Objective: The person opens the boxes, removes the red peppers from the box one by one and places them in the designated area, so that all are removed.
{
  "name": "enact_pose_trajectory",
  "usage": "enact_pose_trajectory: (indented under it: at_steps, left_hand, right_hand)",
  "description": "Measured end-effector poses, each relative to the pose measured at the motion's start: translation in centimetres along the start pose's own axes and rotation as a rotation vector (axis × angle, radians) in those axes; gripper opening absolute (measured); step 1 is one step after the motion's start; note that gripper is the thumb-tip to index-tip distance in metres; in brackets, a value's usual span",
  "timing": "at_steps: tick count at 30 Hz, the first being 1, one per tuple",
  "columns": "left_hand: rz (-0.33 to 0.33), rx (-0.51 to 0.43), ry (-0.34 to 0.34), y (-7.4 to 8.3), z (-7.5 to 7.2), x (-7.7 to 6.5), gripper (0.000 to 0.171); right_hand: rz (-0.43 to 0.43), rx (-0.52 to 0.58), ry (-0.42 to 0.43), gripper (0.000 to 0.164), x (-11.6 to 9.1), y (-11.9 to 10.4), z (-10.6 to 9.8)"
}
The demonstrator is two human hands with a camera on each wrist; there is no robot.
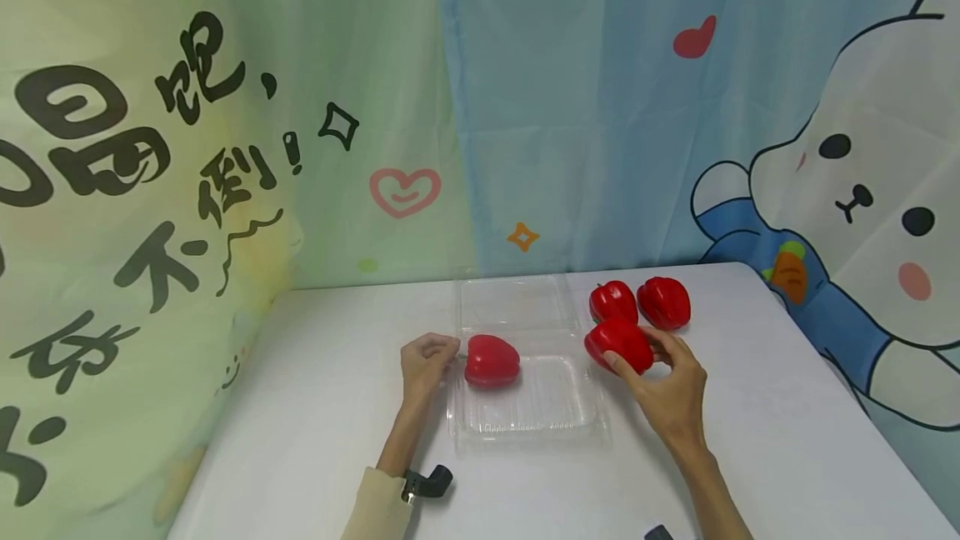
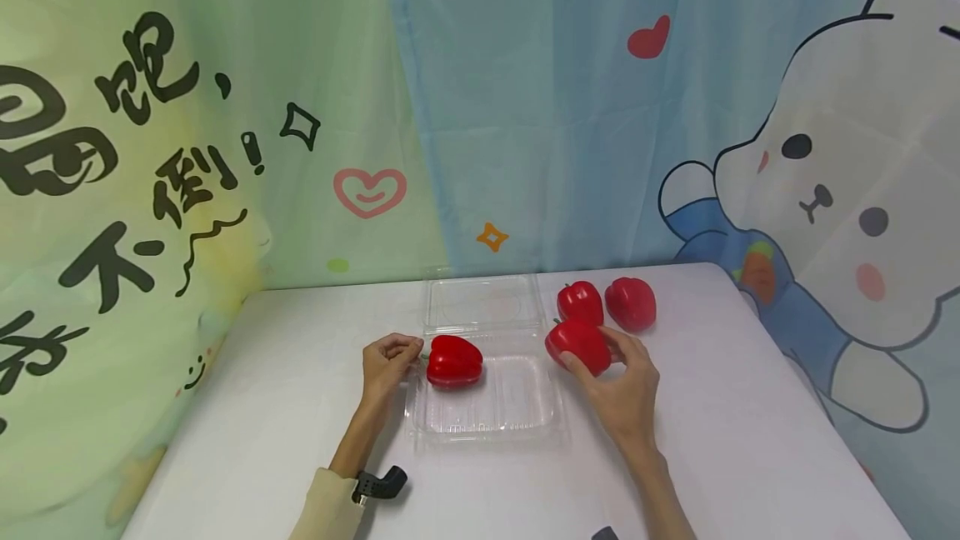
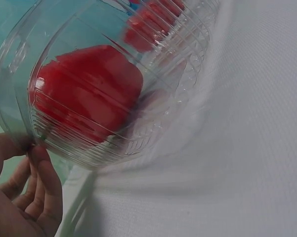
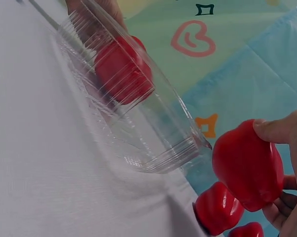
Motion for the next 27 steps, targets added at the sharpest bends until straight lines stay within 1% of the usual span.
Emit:
enact_pose_trajectory:
  at_steps: [5, 9, 15, 18, 22, 27]
  left_hand:
    - [0.001, -0.001, 0.002, -0.1, 0.0, 0.1, 0.019]
    - [-0.011, 0.01, 0.007, -0.1, 0.1, 0.1, 0.017]
    - [-0.024, 0.01, 0.007, -0.1, 0.1, 0.1, 0.015]
    - [-0.024, 0.001, 0.005, -0.1, 0.1, 0.2, 0.015]
    - [-0.026, 0.005, 0.01, -0.1, 0.0, 0.1, 0.015]
    - [-0.021, -0.002, 0.01, -0.3, 0.0, 0.2, 0.015]
  right_hand:
    - [0.037, -0.005, 0.047, 0.067, -0.3, 0.1, 0.1]
    - [0.068, -0.004, 0.079, 0.066, -0.5, 0.4, 0.2]
    - [0.115, -0.014, 0.107, 0.068, -0.6, 1.0, 0.4]
    - [0.155, -0.026, 0.124, 0.067, -0.8, 0.9, 0.5]
    - [0.205, -0.042, 0.128, 0.07, -1.1, 1.0, 0.7]
    - [0.245, -0.06, 0.119, 0.073, -1.5, 1.3, 1.0]
Point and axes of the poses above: each hand's wrist, its own x-axis towards the middle knuckle, its own z-axis out of the palm, y = z × x, the point moved 2 cm from there along x, towards the middle knuckle, and after that the axes turned 2 degrees about z, right-handed, at the moved point
